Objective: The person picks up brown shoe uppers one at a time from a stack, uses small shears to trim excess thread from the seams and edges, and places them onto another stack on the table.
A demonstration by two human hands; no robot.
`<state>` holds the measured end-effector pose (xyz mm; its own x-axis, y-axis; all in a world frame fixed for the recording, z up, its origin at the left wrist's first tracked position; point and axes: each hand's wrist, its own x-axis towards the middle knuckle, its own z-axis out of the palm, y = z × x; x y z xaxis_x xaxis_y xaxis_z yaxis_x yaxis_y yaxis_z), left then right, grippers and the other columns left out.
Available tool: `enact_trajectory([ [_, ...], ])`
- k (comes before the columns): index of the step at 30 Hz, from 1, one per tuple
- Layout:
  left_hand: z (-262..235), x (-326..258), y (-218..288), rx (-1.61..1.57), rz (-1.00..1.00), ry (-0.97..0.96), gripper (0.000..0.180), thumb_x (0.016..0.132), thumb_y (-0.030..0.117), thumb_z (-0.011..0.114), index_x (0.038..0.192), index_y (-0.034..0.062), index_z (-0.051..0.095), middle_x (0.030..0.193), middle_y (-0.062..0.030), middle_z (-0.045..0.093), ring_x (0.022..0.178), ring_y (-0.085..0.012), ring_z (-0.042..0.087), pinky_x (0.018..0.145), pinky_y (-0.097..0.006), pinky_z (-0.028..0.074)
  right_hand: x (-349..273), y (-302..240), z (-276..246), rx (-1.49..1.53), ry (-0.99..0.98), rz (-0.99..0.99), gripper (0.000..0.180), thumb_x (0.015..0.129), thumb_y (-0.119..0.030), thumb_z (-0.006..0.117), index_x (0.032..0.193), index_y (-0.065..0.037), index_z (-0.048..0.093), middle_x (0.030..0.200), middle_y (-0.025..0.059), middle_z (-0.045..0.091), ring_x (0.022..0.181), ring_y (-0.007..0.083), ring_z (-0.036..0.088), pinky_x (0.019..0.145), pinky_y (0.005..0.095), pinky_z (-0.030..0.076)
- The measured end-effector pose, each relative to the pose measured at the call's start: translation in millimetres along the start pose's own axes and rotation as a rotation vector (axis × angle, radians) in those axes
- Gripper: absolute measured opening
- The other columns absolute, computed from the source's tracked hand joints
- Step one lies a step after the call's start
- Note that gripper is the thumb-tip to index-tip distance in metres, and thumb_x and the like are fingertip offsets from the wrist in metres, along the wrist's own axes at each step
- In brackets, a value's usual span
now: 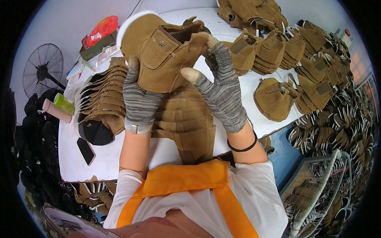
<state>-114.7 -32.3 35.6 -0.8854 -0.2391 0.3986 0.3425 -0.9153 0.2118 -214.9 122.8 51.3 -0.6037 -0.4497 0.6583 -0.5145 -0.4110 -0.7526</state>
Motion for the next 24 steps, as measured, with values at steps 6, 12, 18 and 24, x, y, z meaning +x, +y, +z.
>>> enact_trajectory([
  [6,8,-5,0,-0.066,-0.032,-0.017,0.054,0.101,0.038,0.040,0.140,0.0002,0.036,0.140,-0.0182,0.045,0.128,-0.0310,0.045,0.109,-0.047,0.038,11,-14,2,-0.711,0.255,-0.605,0.034,0.074,-0.023,0.079,0.106,-0.017,0.072,0.117,0.0077,0.056,0.101,0.0233,0.054,0.094,0.0366,0.041],
  [12,12,-9,-7,0.030,0.045,0.096,0.055,0.101,0.038,0.041,0.139,-0.0011,0.036,0.140,-0.0197,0.044,0.128,-0.0316,0.045,0.109,-0.047,0.037,16,-15,9,-0.727,0.250,-0.561,0.022,0.071,-0.018,0.078,0.092,-0.016,0.075,0.084,0.0016,0.060,0.082,0.0201,0.054,0.078,0.0351,0.042],
  [18,14,-8,-10,0.215,0.109,0.196,0.054,0.101,0.037,0.041,0.138,-0.0026,0.037,0.139,-0.0204,0.045,0.127,-0.0310,0.047,0.108,-0.046,0.039,23,-13,12,-0.918,0.250,-0.685,0.011,0.075,-0.012,0.073,0.086,-0.010,0.070,0.085,0.0051,0.059,0.082,0.0237,0.053,0.075,0.0372,0.041],
  [24,21,-16,-16,0.439,0.166,0.129,0.049,0.103,0.034,0.039,0.137,-0.0021,0.038,0.138,-0.0171,0.048,0.124,-0.0282,0.049,0.106,-0.043,0.042,13,-5,2,-0.825,0.128,-0.645,0.015,0.083,-0.009,0.066,0.098,-0.007,0.065,0.097,0.0066,0.059,0.093,0.0251,0.052,0.082,0.0410,0.042],
])
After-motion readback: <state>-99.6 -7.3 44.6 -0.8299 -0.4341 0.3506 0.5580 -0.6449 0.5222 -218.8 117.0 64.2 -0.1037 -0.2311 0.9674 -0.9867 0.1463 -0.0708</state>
